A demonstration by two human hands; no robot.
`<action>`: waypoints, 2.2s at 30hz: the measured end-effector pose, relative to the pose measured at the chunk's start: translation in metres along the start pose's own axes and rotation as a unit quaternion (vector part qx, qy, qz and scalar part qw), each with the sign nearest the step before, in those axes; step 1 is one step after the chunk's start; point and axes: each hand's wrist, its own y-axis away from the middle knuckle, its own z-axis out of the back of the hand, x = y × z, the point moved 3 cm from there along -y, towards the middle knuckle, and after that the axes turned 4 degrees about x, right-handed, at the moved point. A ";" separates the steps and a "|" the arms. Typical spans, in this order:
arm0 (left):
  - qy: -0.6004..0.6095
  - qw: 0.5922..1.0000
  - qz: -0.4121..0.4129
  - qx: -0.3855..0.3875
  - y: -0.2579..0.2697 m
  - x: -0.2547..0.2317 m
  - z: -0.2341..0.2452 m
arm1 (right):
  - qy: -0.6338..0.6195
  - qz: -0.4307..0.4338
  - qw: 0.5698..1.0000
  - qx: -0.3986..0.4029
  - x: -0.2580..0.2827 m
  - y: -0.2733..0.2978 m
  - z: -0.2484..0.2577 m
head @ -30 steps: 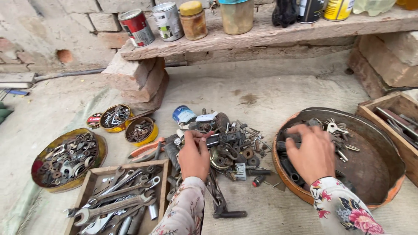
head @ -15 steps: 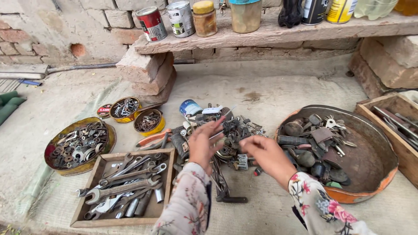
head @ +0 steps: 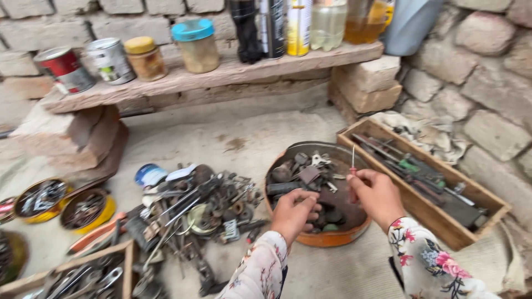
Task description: Sorting through various mechanical parts, tools, and hardware on a stone floor and workbench area.
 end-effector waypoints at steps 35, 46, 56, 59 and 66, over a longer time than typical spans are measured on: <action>-0.690 0.625 0.094 -0.353 0.012 -0.050 0.187 | 0.120 0.186 0.964 0.147 0.089 -0.008 -0.141; -0.613 0.683 -0.120 -0.378 0.030 -0.108 0.166 | 0.039 0.124 0.965 0.226 0.081 0.013 -0.151; -0.589 0.695 -0.383 -0.153 0.057 -0.089 0.045 | -0.300 -0.104 0.931 0.182 0.081 0.034 -0.095; -0.571 0.712 -0.390 -0.124 0.066 -0.089 0.033 | -0.306 -0.129 0.926 0.178 0.052 0.030 -0.083; -0.531 0.748 -0.361 -0.170 0.068 -0.081 0.026 | -0.460 -0.161 0.870 0.072 0.012 0.026 -0.047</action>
